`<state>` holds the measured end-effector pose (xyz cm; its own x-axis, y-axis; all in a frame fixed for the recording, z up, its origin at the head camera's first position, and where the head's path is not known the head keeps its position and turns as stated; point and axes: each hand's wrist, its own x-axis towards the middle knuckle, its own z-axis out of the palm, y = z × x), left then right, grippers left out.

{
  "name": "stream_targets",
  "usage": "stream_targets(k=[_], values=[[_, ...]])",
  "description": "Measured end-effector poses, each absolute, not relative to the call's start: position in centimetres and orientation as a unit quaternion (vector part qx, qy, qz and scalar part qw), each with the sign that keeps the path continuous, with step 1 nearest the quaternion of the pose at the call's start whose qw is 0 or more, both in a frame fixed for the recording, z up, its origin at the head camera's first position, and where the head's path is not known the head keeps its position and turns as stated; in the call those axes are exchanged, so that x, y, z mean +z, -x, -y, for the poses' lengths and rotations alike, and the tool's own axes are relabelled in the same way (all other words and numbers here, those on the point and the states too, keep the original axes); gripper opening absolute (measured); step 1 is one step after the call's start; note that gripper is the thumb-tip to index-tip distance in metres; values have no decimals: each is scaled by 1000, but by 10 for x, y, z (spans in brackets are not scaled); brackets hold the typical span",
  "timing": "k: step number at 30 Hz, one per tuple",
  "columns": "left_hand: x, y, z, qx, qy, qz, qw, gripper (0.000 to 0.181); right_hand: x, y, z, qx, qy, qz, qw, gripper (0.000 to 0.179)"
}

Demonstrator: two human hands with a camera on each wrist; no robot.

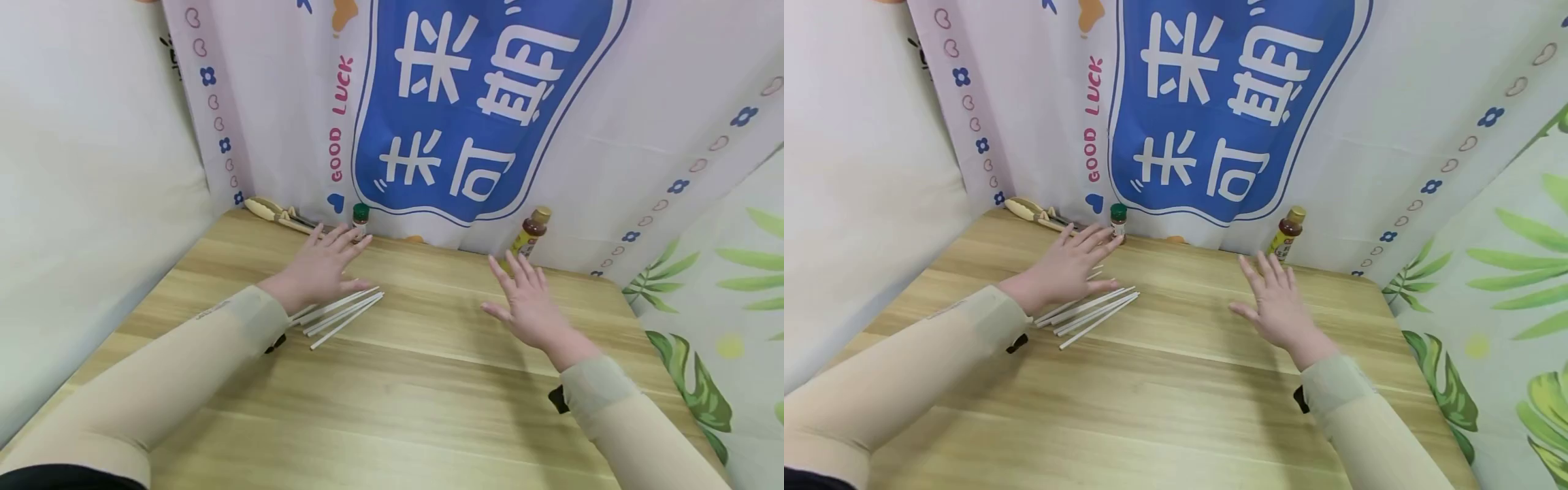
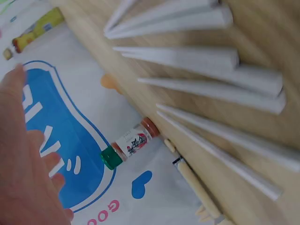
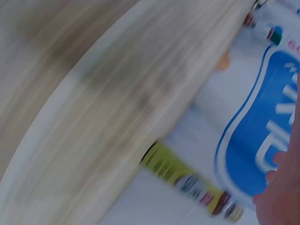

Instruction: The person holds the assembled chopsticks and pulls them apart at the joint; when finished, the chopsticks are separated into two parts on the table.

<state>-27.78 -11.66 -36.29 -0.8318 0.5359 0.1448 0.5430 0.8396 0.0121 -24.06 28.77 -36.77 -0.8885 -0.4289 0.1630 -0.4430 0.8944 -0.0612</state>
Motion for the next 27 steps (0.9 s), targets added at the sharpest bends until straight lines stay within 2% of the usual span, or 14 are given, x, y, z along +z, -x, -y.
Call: stream_targets(k=[4, 10, 18, 27], values=[[-364, 270, 123, -49, 284, 955, 66, 84, -367, 244, -255, 88, -277, 955, 53, 81], [-369, 254, 123, -92, 298, 949, 54, 41, -374, 253, -198, 113, -344, 932, 12, 59], [-385, 245, 117, -94, 316, 944, -11, 6, -396, 268, -132, 120, -424, 898, 2, 37], [-401, 240, 121, -99, 301, 948, -43, 15, -413, 264, -89, 124, -494, 861, 14, 28]])
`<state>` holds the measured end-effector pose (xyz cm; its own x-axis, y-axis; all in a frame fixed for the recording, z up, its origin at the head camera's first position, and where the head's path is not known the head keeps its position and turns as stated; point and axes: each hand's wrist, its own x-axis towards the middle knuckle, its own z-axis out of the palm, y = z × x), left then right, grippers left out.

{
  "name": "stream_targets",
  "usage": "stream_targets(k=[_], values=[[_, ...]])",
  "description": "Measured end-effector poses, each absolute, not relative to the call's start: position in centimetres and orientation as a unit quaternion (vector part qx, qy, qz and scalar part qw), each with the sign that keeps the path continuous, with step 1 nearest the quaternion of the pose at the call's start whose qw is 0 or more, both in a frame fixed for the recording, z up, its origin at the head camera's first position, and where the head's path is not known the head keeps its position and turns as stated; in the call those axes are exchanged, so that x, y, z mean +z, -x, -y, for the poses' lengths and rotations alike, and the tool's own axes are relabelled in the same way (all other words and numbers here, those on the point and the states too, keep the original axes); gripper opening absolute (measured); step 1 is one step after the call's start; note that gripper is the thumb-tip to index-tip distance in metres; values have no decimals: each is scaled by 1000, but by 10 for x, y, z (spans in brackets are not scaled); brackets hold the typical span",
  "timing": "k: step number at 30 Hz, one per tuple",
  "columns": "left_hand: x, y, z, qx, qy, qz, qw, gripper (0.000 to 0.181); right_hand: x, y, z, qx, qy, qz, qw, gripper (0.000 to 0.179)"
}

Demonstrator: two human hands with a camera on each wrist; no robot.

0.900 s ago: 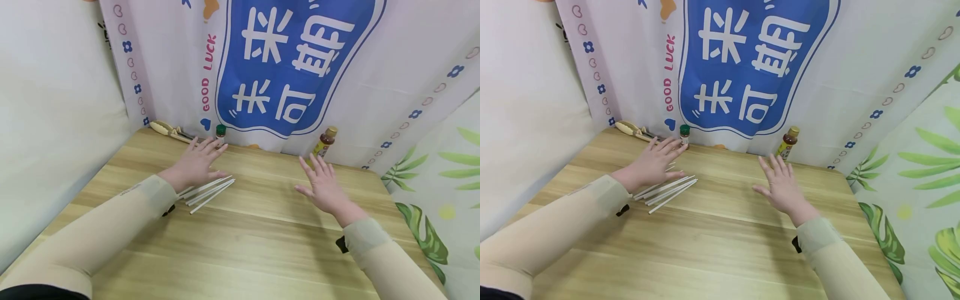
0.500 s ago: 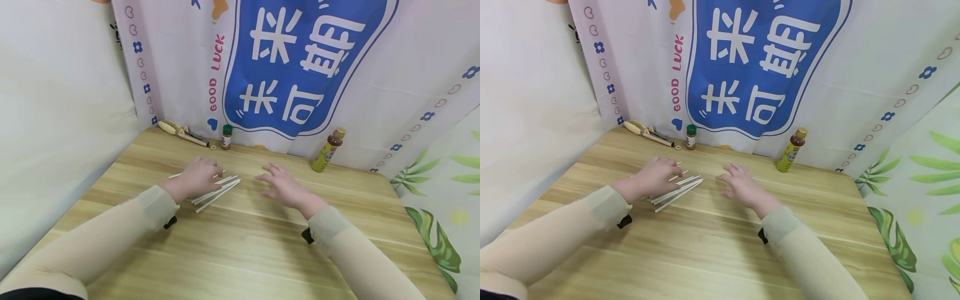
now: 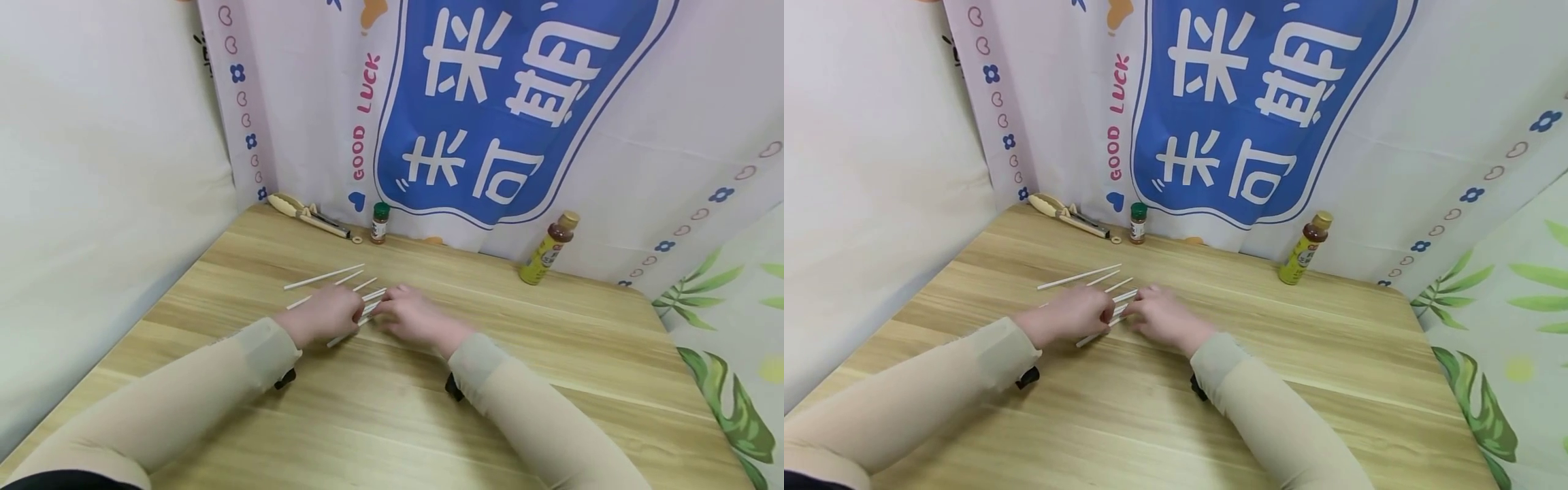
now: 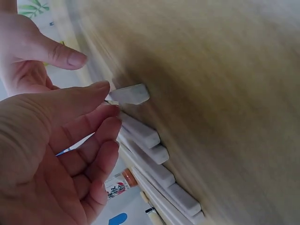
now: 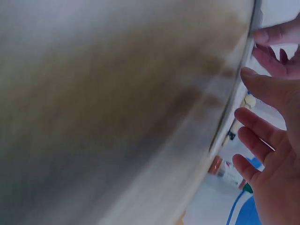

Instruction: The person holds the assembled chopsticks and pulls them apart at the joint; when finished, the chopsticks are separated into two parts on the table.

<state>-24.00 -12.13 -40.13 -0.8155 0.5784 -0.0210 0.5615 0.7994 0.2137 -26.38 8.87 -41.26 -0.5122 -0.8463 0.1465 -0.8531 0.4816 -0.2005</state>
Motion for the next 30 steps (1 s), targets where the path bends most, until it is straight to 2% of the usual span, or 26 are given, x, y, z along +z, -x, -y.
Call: stream_targets(k=[7, 12, 21, 26, 30], values=[[-405, 237, 117, 89, -283, -954, 45, 14, -418, 259, -81, 123, -492, 861, 40, 11], [-407, 237, 115, 88, -300, -949, 44, 19, -422, 259, -81, 90, -474, 875, 40, 16], [-402, 242, 97, 112, -351, -929, -27, 12, -415, 257, -107, 153, -425, 892, 17, 17], [-399, 250, 75, 146, -356, -923, -32, 5, -405, 259, -134, 217, -381, 899, -9, 17], [-396, 258, 55, 155, -364, -918, -25, 8, -397, 259, -154, 220, -349, 911, -11, 15]])
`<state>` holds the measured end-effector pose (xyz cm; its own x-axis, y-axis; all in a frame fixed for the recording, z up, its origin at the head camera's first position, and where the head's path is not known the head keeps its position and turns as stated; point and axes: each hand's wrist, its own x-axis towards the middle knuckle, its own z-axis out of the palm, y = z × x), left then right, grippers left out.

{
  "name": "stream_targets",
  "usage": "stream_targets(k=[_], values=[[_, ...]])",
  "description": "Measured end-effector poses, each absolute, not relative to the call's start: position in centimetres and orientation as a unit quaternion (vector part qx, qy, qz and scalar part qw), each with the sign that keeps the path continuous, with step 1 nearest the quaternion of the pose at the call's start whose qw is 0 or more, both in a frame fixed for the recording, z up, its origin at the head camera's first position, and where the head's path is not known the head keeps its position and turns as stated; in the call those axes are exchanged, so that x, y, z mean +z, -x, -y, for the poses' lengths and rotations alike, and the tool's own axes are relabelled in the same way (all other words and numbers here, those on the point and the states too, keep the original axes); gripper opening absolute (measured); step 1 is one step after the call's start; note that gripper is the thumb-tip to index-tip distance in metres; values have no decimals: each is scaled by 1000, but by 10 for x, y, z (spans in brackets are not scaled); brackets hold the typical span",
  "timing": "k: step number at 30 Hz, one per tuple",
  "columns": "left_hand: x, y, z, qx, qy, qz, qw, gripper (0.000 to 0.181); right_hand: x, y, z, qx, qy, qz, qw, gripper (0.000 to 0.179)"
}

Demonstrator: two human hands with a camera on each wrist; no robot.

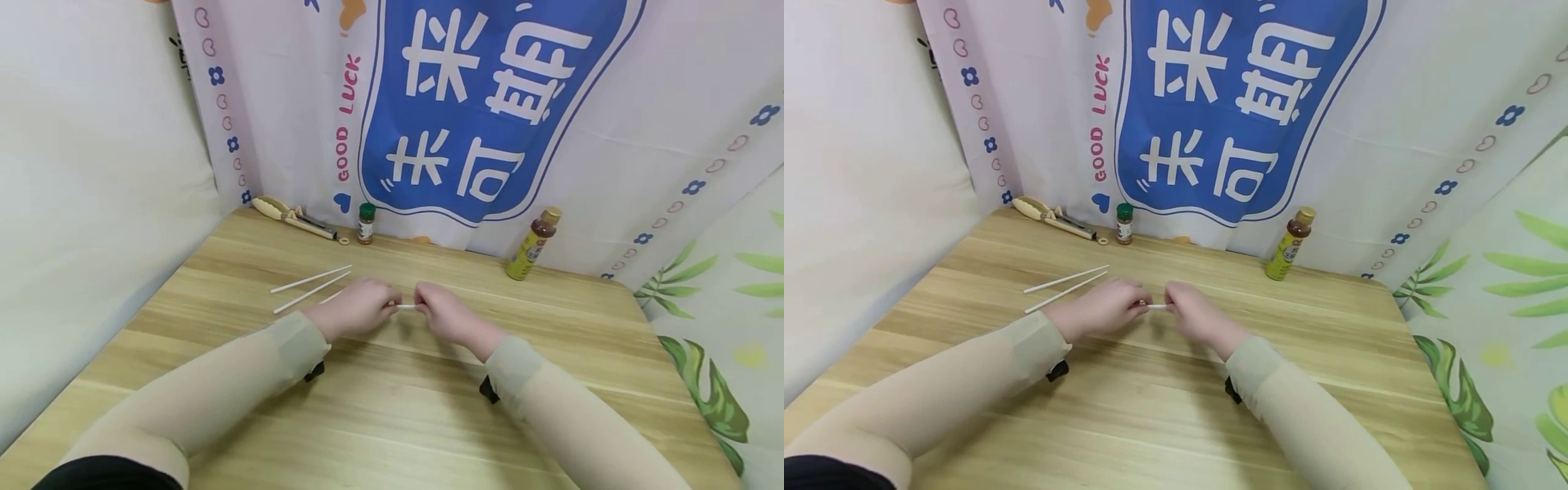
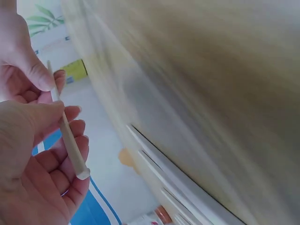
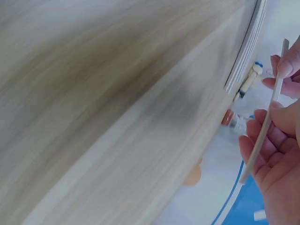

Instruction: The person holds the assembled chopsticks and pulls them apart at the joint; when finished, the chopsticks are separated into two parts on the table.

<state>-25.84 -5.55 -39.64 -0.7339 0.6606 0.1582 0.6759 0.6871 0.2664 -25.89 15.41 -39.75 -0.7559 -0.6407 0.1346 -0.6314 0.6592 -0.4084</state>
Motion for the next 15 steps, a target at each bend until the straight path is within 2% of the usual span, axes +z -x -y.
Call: stream_targets(k=[5, 10, 15], values=[[-386, 270, 36, -180, 362, 915, -1, 11, -391, 260, -174, -222, 326, -919, -11, 13], [-378, 282, 15, -181, 359, 916, 0, 12, -388, 263, -189, -220, 306, -925, -48, 3], [-381, 288, 1, -206, 363, 909, -2, 12, -389, 263, -200, -213, 309, -923, -80, 9]])
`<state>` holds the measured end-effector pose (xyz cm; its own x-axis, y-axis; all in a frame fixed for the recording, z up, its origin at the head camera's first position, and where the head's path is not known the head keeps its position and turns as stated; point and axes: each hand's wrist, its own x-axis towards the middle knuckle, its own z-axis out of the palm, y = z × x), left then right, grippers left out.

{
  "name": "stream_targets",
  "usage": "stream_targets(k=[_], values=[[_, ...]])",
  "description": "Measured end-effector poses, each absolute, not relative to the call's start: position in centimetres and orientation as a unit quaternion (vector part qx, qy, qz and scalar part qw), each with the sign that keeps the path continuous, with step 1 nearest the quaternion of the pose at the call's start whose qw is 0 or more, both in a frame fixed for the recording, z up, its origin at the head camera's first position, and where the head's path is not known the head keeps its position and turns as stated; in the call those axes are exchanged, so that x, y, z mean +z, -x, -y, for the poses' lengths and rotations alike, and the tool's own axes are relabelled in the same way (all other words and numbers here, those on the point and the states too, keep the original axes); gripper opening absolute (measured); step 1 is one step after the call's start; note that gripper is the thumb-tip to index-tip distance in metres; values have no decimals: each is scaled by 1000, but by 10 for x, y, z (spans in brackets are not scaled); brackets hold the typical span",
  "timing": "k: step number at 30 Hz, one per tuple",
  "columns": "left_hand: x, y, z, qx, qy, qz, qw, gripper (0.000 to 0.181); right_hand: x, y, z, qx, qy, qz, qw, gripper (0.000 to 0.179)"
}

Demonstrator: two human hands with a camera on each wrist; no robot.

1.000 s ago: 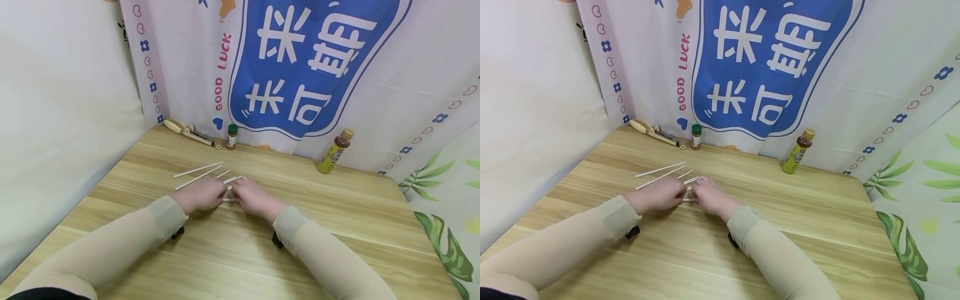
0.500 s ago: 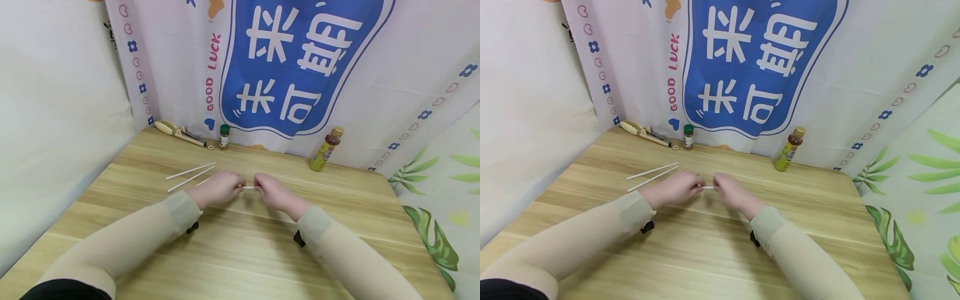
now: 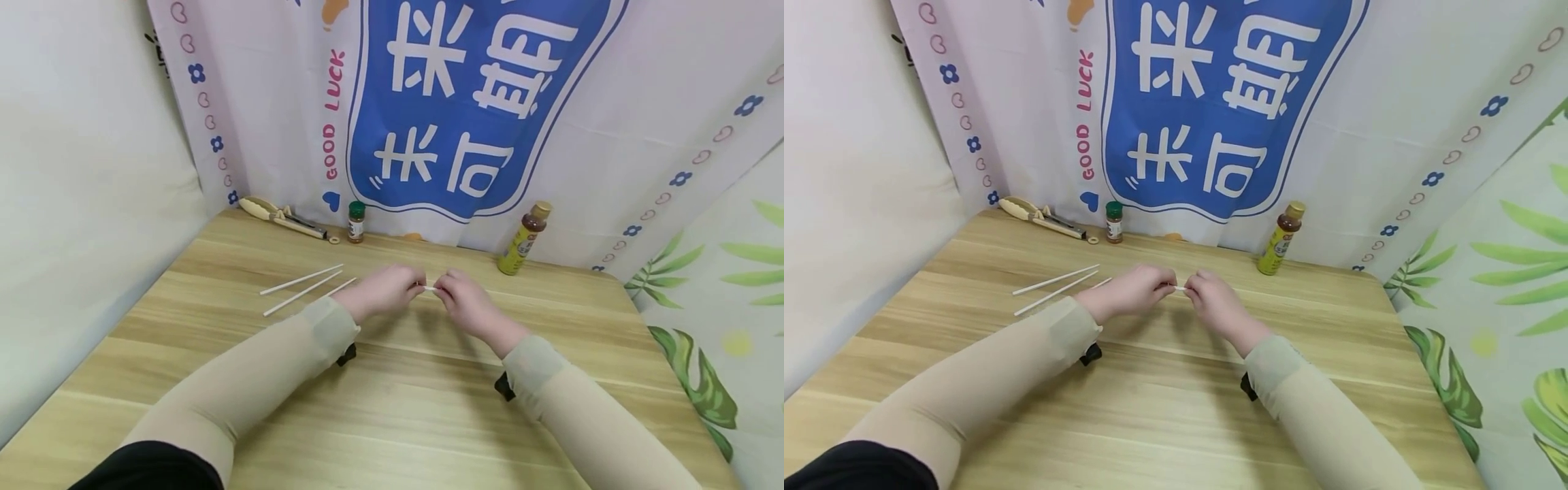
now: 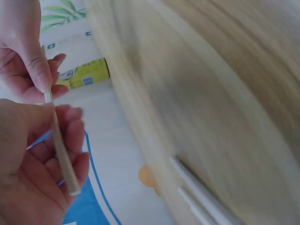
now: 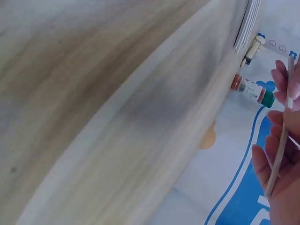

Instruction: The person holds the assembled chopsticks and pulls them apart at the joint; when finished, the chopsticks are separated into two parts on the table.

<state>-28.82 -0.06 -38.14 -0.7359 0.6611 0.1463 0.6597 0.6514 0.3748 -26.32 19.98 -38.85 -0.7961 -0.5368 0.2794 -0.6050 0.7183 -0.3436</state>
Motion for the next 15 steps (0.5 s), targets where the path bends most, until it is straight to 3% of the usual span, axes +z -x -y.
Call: stream_targets(k=[15], values=[[-385, 287, -4, 251, -418, -873, -22, 14, -395, 261, -211, 260, -314, 908, 100, 10]])
